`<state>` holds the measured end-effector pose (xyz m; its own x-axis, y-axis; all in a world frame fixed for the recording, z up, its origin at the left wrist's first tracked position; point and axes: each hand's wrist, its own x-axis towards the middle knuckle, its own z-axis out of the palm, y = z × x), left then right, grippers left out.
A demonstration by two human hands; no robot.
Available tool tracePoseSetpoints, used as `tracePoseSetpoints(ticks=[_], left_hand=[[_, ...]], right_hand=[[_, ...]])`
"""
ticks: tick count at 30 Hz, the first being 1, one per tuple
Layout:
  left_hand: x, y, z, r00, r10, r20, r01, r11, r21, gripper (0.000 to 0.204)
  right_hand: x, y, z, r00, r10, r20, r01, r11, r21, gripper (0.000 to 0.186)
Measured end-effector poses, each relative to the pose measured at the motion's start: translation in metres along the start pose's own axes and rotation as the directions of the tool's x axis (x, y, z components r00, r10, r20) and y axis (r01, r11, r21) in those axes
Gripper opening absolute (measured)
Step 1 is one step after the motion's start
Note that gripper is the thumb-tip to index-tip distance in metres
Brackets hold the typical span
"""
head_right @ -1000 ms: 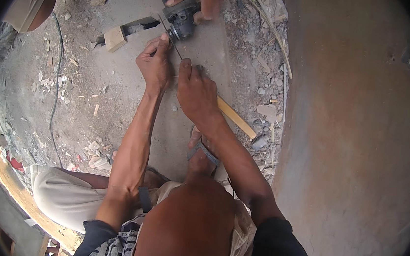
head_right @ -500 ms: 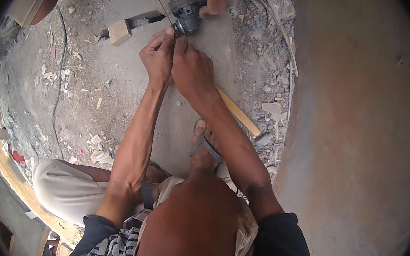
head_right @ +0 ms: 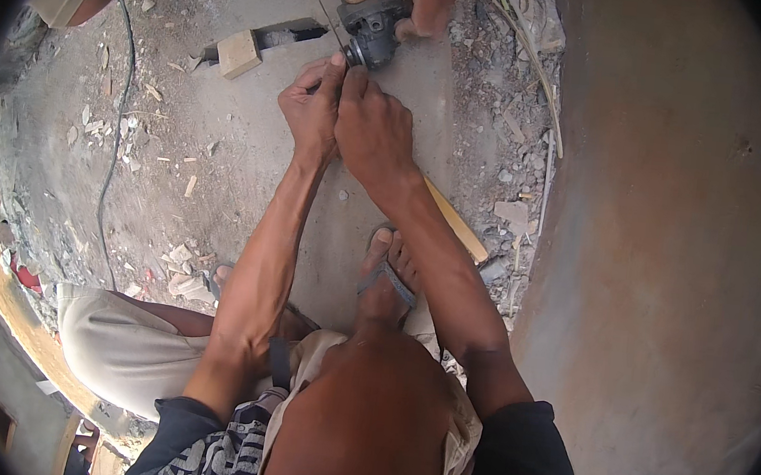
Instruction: The person uses a hammer to tap a small metal component held by another person against a power tool. They then use a wrench to tighten a nut on the tool while the other person holds it steady.
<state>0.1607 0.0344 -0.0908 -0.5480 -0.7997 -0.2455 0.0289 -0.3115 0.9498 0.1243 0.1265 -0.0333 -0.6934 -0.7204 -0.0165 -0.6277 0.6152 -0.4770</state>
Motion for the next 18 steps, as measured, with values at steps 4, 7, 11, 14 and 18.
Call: tracePoseSetpoints(ticks=[4, 7, 11, 14, 18], left_hand=[[-0.001, 0.002, -0.007, 0.999, 0.032, -0.018, -0.031, 0.996, 0.081, 0.018], [0.001, 0.0, -0.003, 1.0, 0.007, -0.031, -0.007, 1.0, 0.007, 0.017], [-0.001, 0.003, -0.005, 0.999, -0.028, -0.026, 0.027, 1.0, -0.015, 0.018], [0.0, 0.004, -0.004, 0.999, 0.016, -0.029, -0.014, 0.997, 0.072, 0.019], [-0.005, 0.001, -0.003, 0.999, 0.006, -0.04, -0.004, 0.999, 0.051, 0.02]], right_hand=[[-0.036, -0.004, -0.002, 1.0, 0.027, 0.006, -0.027, 0.999, 0.024, 0.037], [-0.03, -0.003, -0.001, 0.996, -0.008, -0.087, 0.011, 0.999, 0.03, 0.034], [-0.008, -0.002, 0.001, 0.999, -0.006, -0.05, 0.009, 0.999, 0.052, 0.033], [-0.045, -0.001, -0.004, 0.999, 0.038, -0.035, -0.037, 0.998, 0.045, 0.031], [-0.042, -0.004, -0.007, 1.0, 0.019, -0.011, -0.019, 1.0, 0.008, 0.031]])
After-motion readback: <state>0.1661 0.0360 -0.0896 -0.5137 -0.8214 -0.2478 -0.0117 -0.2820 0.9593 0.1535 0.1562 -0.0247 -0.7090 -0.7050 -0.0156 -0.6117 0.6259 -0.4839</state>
